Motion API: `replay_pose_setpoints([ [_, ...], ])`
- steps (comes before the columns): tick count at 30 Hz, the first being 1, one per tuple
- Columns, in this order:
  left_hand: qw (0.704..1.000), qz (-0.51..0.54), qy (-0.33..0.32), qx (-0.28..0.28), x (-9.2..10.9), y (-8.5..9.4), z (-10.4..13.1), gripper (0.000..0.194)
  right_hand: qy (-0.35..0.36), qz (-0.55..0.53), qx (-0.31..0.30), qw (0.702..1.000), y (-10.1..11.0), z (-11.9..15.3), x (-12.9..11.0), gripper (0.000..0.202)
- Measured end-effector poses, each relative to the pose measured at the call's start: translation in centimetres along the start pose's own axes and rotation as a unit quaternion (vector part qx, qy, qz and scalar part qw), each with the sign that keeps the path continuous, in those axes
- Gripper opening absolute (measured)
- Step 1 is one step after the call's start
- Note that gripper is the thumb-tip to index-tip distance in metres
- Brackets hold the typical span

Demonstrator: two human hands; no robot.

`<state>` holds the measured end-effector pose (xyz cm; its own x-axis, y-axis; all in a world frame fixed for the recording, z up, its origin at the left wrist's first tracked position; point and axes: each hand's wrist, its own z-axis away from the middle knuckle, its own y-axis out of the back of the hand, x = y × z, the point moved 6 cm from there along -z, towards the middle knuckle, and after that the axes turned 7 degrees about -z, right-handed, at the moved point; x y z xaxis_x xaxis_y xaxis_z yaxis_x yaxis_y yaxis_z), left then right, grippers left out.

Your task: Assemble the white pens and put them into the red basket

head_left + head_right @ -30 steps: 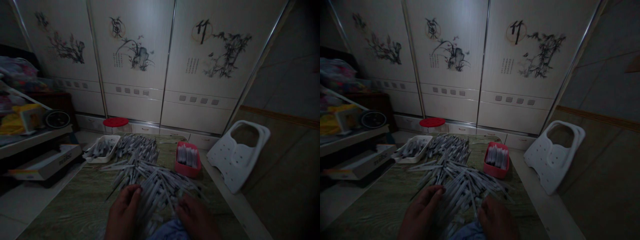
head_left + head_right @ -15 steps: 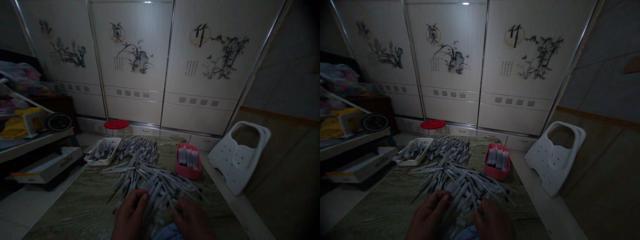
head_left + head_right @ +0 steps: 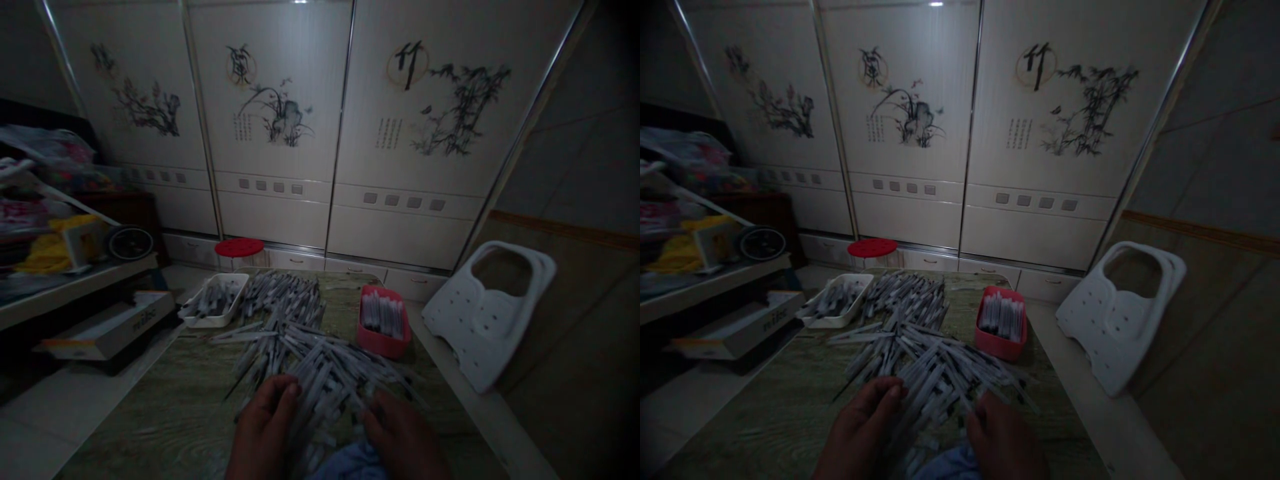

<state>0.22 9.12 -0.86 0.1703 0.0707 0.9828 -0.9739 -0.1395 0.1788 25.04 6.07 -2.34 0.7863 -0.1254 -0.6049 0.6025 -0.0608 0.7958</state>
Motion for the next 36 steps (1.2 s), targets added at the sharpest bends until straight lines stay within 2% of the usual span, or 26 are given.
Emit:
replay_pose_setpoints([
  [3,0.999,-0.027,-0.019,-0.023,0.1,-0.2,0.0,0.04,-0.017,-0.024,-0.004,1.0,0.8,0.1,0.4,0.02],
  [7,1.0,-0.016,-0.02,0.015,0.0,0.1,-0.2,0.04,-0.005,-0.043,-0.01,0.999,1.4,-0.1,1.5,0.023],
  [10,0.999,-0.042,-0.027,0.013,0.3,0.1,-0.2,0.036,0.01,-0.08,-0.011,0.997,1.9,-0.1,2.2,0.025],
  [14,0.998,-0.043,-0.022,-0.027,0.5,-0.3,-0.1,0.035,0.03,-0.131,-0.026,0.991,2.4,0.3,1.7,0.025],
  [20,0.99,0.078,0.032,-0.117,-0.1,-2.1,0.6,0.045,0.099,-0.171,-0.112,0.974,1.5,1.4,-0.9,0.021],
  [23,0.981,0.111,0.047,-0.15,-0.5,-2.8,1.0,0.04,0.096,-0.196,-0.13,0.967,1.3,1.7,-1.4,0.021],
  [27,0.97,0.129,0.062,-0.194,-0.9,-3.4,1.2,0.038,0.053,-0.241,-0.114,0.962,1.7,1.3,-0.6,0.022],
  [29,0.974,0.141,0.064,-0.163,-1.1,-3.0,0.9,0.036,0.034,-0.253,-0.07,0.964,2.3,0.7,0.4,0.024],
  [32,0.984,0.136,0.069,-0.091,-1.5,-2.1,0.4,0.036,0.005,-0.21,0.011,0.978,3.2,-0.5,2.3,0.025],
  [36,0.981,0.162,0.096,-0.042,-1.6,-1.6,0.2,0.046,-0.008,-0.114,0.04,0.993,3.0,-1.4,3.0,0.019],
])
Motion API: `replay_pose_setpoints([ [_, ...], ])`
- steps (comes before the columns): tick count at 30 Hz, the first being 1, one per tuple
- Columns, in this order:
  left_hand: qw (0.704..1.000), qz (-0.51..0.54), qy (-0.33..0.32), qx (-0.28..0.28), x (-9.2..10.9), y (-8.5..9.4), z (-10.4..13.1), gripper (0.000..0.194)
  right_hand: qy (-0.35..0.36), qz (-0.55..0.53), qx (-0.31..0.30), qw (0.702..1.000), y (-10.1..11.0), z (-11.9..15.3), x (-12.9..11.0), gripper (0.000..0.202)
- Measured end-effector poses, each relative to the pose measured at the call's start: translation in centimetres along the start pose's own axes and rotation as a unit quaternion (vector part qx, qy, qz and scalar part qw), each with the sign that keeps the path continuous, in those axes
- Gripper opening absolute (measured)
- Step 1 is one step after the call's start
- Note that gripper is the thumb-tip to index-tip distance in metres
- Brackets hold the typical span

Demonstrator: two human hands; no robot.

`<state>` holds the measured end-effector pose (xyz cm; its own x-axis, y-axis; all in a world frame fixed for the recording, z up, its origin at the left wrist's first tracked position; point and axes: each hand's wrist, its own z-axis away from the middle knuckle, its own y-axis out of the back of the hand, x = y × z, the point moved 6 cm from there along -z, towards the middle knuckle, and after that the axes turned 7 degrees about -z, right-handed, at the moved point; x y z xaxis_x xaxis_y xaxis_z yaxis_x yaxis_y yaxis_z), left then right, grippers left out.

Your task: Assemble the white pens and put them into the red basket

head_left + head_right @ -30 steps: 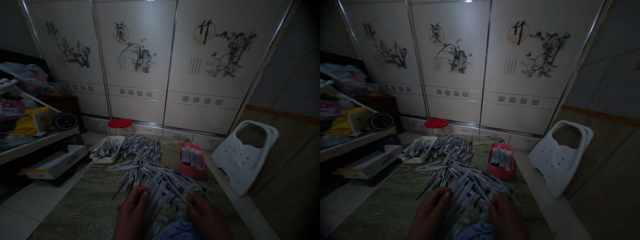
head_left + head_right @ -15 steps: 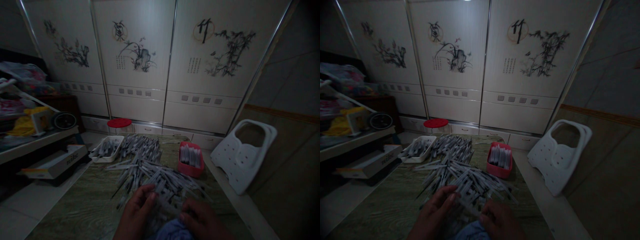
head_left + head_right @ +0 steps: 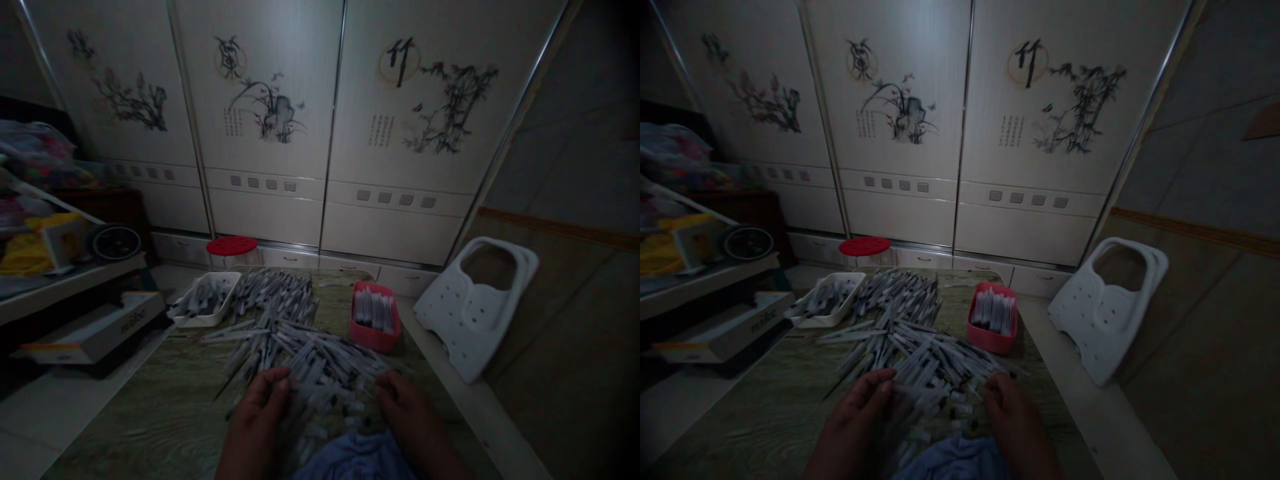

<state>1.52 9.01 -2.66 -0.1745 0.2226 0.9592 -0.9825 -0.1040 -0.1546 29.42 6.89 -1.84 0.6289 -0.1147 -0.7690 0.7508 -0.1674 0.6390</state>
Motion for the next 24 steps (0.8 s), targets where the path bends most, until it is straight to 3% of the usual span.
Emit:
replay_pose_setpoints([
  [5,0.999,0.038,0.007,0.036,0.7,0.2,0.4,0.047,0.027,0.097,0.012,0.995,-0.8,0.6,-1.4,0.013],
  [9,0.998,0.044,0.005,0.039,1.0,0.6,0.2,0.049,0.004,0.108,-0.001,0.994,-0.7,0.5,-1.3,0.014],
  [13,0.998,0.048,0.009,0.043,0.7,1.3,-0.4,0.049,0.0,0.028,-0.019,0.999,0.3,0.2,-1.3,0.02],
  [16,0.997,0.062,0.012,0.036,0.6,1.5,-0.5,0.049,0.014,-0.035,0.006,0.999,1.7,0.4,-2.0,0.03],
  [20,0.997,0.078,0.011,0.016,0.9,1.4,-0.3,0.051,-0.018,-0.08,0.048,0.995,3.6,1.0,-2.6,0.035],
  [24,0.993,0.113,0.019,0.007,1.0,1.3,-0.2,0.055,-0.034,-0.162,0.051,0.985,4.5,1.4,-3.1,0.036],
])
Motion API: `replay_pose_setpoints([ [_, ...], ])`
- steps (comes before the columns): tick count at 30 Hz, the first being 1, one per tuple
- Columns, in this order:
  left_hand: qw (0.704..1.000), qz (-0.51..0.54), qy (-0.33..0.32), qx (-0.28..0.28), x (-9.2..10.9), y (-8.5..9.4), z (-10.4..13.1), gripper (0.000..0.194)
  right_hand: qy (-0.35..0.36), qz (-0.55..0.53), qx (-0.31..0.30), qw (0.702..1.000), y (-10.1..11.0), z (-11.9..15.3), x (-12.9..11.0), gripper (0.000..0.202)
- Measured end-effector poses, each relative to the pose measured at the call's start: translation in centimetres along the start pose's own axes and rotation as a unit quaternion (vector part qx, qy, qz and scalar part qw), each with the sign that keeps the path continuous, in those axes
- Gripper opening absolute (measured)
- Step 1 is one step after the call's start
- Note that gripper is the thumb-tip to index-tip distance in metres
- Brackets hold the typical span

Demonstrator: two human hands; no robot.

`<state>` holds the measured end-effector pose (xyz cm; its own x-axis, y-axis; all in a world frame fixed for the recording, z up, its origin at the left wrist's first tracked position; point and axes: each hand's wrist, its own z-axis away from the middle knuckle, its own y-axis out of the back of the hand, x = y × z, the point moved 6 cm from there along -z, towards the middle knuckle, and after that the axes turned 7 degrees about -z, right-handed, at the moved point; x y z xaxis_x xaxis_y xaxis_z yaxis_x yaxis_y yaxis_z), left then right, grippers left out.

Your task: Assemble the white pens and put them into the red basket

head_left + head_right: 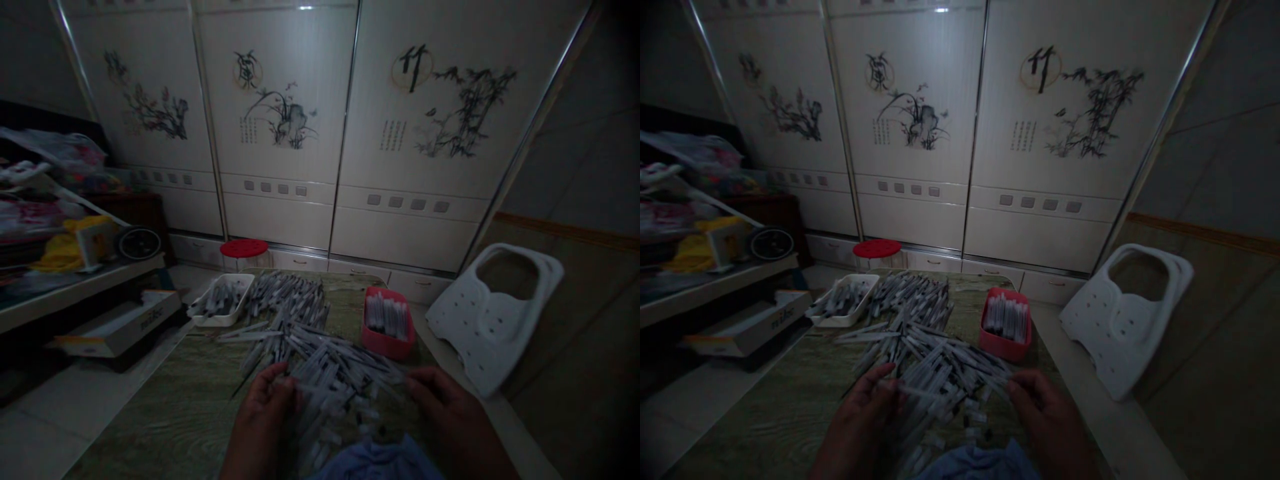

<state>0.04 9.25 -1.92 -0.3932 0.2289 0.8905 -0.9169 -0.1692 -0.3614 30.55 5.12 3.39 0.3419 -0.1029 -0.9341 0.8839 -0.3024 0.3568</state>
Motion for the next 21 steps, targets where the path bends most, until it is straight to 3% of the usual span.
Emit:
replay_pose_setpoints([
  [5,0.998,0.057,0.037,-0.019,-0.4,-0.7,0.2,0.044,-0.046,-0.118,-0.004,0.992,0.1,0.3,0.4,0.033],
  [8,0.995,0.063,0.055,-0.058,-0.6,-1.8,0.9,0.037,-0.049,-0.205,-0.011,0.977,0.1,0.6,0.7,0.034],
  [13,0.985,0.07,0.086,-0.133,-1.4,-3.6,2.1,0.051,-0.068,-0.301,0.007,0.951,0.5,1.3,0.7,0.034],
  [17,0.978,0.009,0.087,-0.189,-1.8,-3.9,2.6,0.058,-0.061,-0.296,0.02,0.953,1.4,1.7,0.1,0.034],
  [21,0.969,-0.112,0.04,-0.219,-1.1,-4.0,3.2,0.043,-0.03,-0.201,0.001,0.979,2.5,2.0,-0.6,0.035],
])
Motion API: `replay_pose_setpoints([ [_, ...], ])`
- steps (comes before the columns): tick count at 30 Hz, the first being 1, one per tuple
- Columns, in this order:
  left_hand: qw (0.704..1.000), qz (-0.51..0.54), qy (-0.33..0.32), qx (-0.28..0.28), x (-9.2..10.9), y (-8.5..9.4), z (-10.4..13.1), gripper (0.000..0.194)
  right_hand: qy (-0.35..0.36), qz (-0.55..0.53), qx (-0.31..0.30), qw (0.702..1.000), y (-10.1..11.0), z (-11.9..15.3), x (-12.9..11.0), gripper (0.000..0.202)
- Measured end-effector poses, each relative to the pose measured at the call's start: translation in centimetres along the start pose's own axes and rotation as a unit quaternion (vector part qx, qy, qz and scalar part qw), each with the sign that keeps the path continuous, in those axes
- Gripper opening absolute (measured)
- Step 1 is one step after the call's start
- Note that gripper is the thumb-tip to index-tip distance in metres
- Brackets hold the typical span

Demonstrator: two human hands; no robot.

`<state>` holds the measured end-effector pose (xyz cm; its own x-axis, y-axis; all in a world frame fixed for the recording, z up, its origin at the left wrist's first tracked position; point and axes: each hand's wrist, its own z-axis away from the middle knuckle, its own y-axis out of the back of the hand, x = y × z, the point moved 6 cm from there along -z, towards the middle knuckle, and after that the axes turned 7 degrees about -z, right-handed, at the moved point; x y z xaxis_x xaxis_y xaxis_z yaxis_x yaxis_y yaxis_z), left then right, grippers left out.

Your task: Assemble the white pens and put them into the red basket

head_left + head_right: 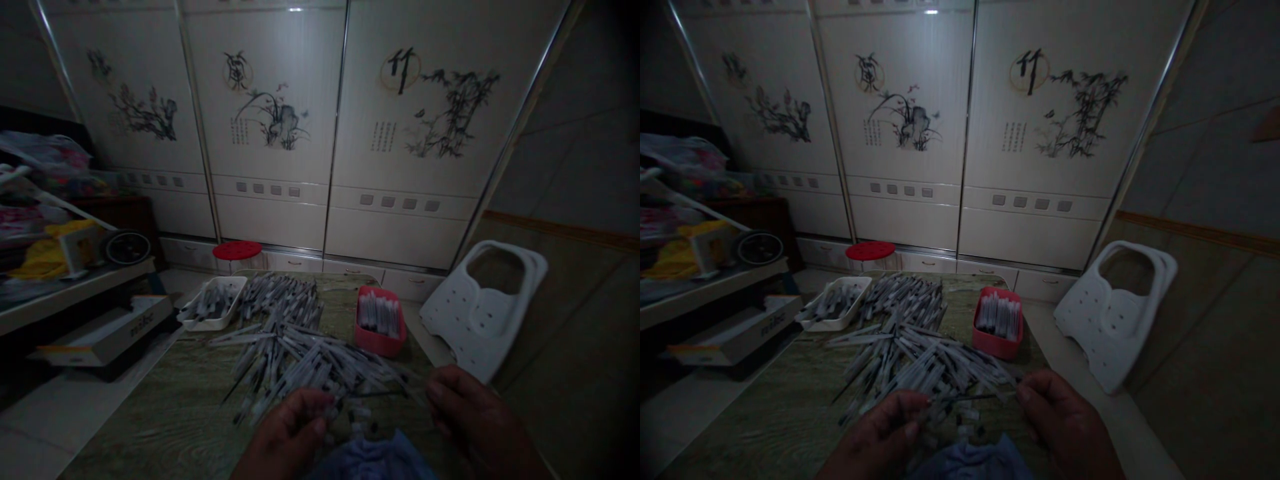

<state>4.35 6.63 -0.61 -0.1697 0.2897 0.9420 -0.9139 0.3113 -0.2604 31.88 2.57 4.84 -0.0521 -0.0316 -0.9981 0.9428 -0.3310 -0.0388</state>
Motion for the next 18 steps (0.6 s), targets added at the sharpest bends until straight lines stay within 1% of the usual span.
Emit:
replay_pose_setpoints([
  [2,0.998,-0.056,-0.017,-0.006,0.7,-0.1,0.3,0.037,0.005,0.058,-0.007,0.998,0.2,0.2,-0.4,0.035],
  [4,0.993,-0.114,-0.037,-0.013,1.5,-0.2,0.6,0.034,0.008,0.104,0.008,0.995,0.3,0.5,-0.8,0.034],
  [7,0.979,-0.19,-0.074,-0.02,2.3,-0.3,0.7,0.033,0.023,0.134,0.039,0.99,0.3,0.8,-1.3,0.035],
  [8,0.974,-0.208,-0.083,-0.02,2.4,-0.2,0.7,0.032,0.025,0.14,0.039,0.989,0.2,0.9,-1.3,0.035],
  [10,0.966,-0.237,-0.097,-0.017,2.5,-0.2,0.8,0.03,0.021,0.154,0.023,0.988,0.1,0.8,-1.3,0.034],
  [14,0.95,-0.289,-0.119,-0.031,2.9,-0.7,0.9,0.025,0.008,0.173,-0.02,0.985,-0.1,0.5,-0.9,0.03],
  [18,0.932,-0.329,-0.142,-0.055,3.3,-1.3,1.0,0.022,0.027,0.187,-0.036,0.981,-0.8,0.6,-1.0,0.028],
])
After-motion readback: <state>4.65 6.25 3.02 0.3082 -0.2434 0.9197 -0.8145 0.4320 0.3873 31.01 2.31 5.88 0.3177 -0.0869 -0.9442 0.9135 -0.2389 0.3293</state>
